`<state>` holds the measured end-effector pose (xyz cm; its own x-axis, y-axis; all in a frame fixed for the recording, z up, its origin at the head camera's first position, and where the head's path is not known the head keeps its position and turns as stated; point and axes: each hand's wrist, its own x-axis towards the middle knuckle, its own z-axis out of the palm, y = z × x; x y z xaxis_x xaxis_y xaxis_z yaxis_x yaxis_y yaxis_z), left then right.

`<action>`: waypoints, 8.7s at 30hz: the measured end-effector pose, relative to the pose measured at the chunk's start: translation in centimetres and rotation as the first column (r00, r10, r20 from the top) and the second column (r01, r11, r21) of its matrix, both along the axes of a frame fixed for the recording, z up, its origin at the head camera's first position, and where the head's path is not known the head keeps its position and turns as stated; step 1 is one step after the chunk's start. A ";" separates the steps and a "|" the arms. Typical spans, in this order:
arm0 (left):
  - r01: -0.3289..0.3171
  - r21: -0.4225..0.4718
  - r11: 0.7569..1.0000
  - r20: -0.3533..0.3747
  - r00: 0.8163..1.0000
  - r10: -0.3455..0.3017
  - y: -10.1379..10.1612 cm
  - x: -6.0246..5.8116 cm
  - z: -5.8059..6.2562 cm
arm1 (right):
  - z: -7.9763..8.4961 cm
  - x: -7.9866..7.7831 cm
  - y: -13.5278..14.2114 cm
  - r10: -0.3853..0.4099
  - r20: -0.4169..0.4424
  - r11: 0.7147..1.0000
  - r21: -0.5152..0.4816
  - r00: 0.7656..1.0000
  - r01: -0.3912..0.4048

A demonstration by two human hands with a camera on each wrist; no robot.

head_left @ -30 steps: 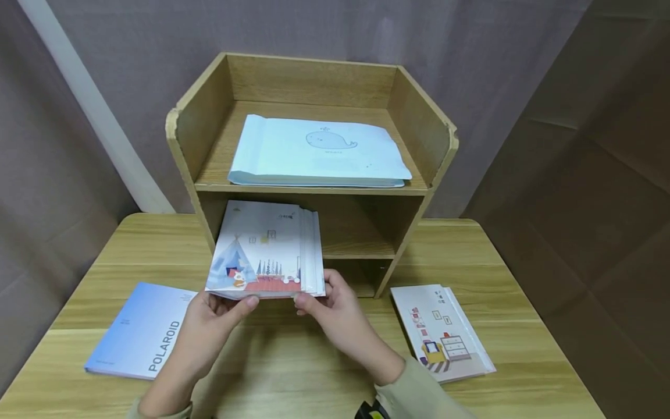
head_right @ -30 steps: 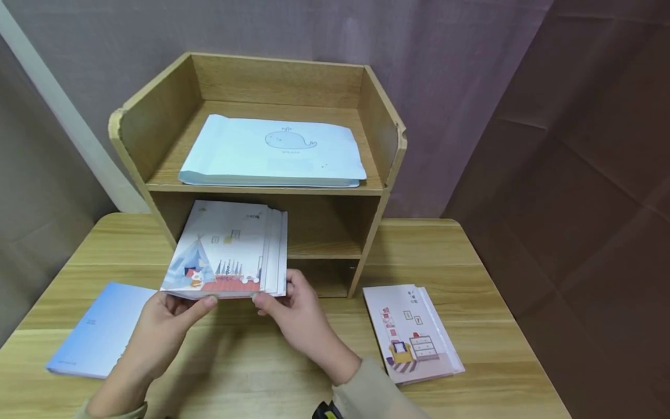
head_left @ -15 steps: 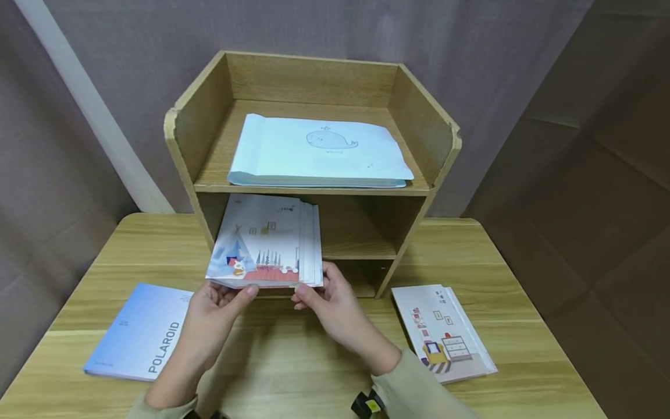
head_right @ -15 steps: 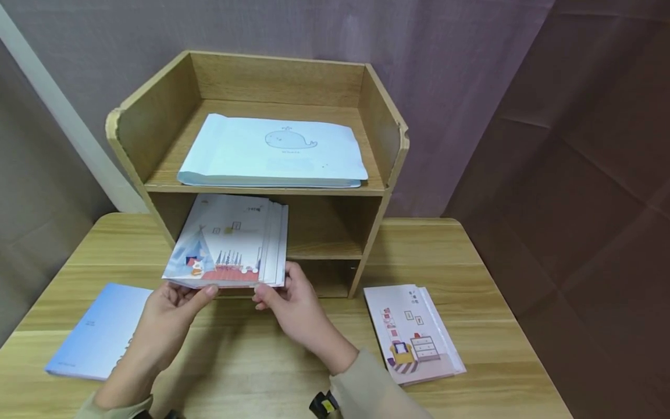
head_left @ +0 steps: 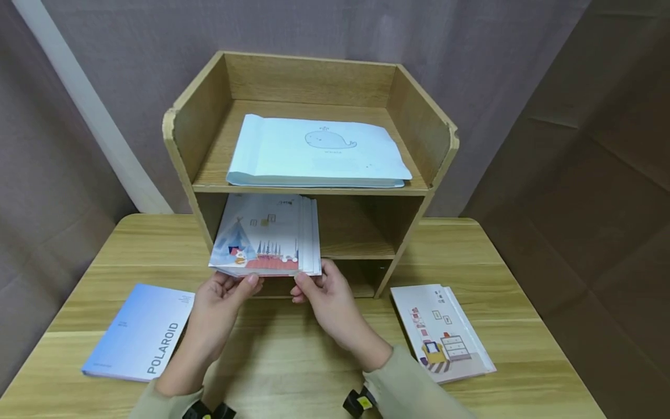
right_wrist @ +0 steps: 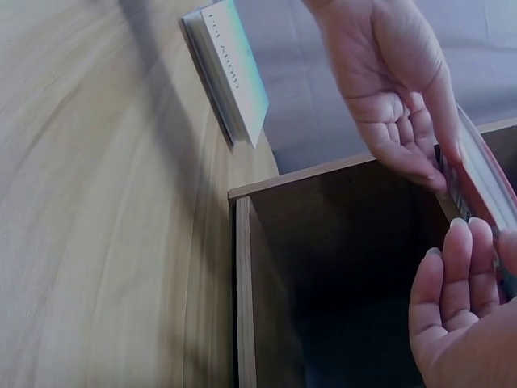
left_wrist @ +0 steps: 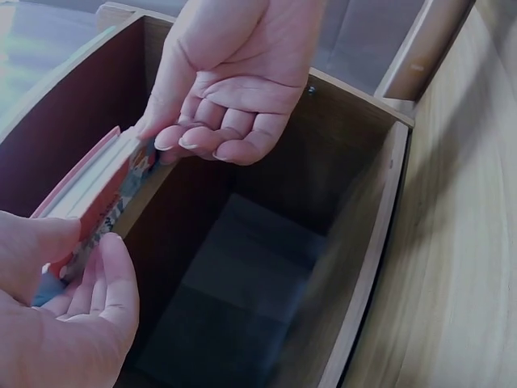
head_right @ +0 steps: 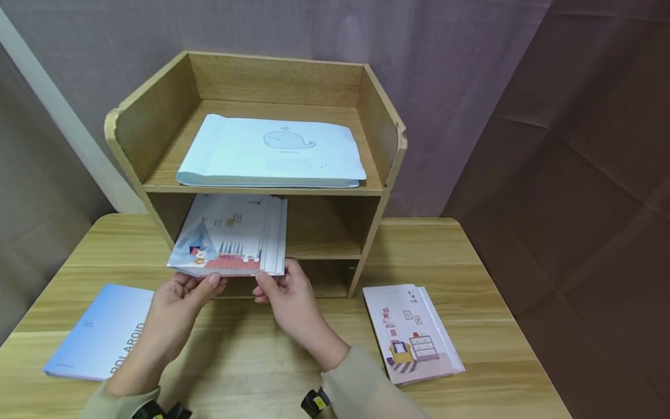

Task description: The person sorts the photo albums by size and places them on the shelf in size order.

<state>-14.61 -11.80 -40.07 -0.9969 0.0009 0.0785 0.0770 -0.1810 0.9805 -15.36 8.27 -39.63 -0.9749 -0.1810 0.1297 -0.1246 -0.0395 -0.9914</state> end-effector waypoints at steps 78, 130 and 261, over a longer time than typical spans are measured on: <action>0.269 -0.170 0.948 0.111 0.961 -0.253 9.3 2.6 -5.7 | -2.7 4.1 17.9 -0.191 -0.042 0.733 0.658 0.981 0.171; 0.485 -0.001 0.875 0.242 0.849 -0.470 23.4 5.2 -8.4 | -5.3 2.8 25.6 -0.424 0.278 0.640 0.765 0.862 0.068; 0.202 -0.173 0.964 -0.039 0.977 -0.211 9.2 4.5 -2.9 | -1.3 3.0 12.0 -0.006 0.069 0.995 0.097 0.998 0.000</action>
<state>-10.08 -2.63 -42.99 -0.9676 0.2243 0.1155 0.1109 -0.0332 0.9933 -12.31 20.27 -40.90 -0.9814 -0.1866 0.0439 -0.0555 0.0575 -0.9968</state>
